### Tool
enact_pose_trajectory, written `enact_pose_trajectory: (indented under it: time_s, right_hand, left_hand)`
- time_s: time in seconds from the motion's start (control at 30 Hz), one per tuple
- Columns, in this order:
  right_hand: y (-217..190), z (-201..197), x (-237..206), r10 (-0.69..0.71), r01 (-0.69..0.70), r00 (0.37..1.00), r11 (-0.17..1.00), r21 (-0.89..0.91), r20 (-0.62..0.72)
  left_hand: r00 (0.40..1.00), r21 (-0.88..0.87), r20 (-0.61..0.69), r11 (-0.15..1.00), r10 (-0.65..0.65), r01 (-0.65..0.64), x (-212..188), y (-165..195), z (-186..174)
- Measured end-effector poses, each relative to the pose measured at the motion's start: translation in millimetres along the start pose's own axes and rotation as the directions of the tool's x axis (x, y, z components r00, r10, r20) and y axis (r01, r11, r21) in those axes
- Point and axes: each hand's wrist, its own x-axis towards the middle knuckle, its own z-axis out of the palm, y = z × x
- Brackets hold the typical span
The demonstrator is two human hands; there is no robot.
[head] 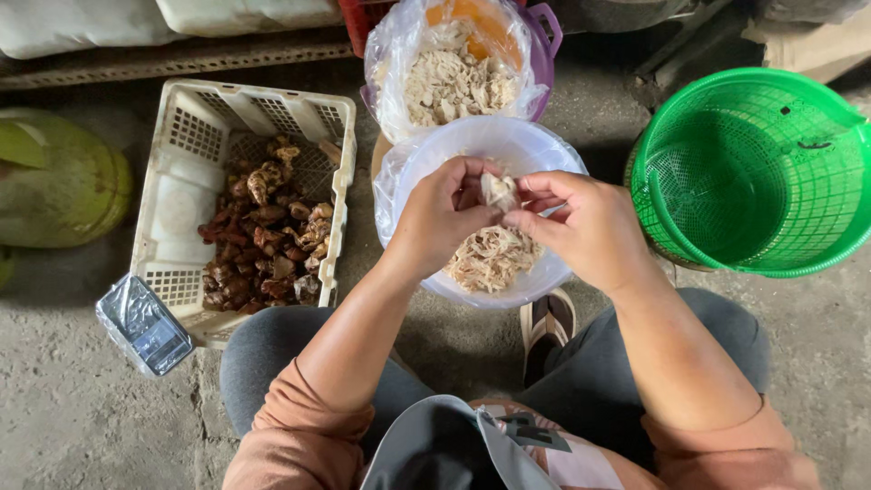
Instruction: The person sits on the floor and shreds white coconut meat by hand, pulling it into fine strands and placing them into a plastic-lined bowl. They repeatedly reach into a larger bag to retrieve more coconut pieces and continue shredding.
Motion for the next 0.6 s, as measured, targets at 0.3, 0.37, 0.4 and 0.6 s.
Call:
enact_pose_trajectory:
  time_s: [0.3, 0.37, 0.4, 0.6]
  right_hand:
    - [5.3, 3.6, -1.4, -0.073, 0.065, 0.993, 0.994, -0.085, -0.091]
    - [8.1, 6.9, -2.7, -0.191, 0.167, 0.972, 0.971, -0.172, -0.137]
    - [9.5, 8.0, -2.6, -0.14, 0.121, 0.981, 0.983, -0.139, -0.131]
    - [22.0, -3.8, 10.5, 0.018, -0.032, 0.999, 0.929, 0.369, 0.042]
  left_hand:
    - [0.999, 0.108, 0.002, 0.993, -0.045, 0.044, -9.4, 9.6, 9.1]
    - [0.998, -0.016, 0.006, 0.998, -0.064, 0.064, -8.1, 6.6, 11.3]
    - [0.997, -0.077, 0.009, 0.994, -0.073, 0.073, -8.3, 4.8, 11.5]
    - [0.996, -0.227, -0.031, 0.971, -0.082, 0.073, -3.1, -2.4, 0.1]
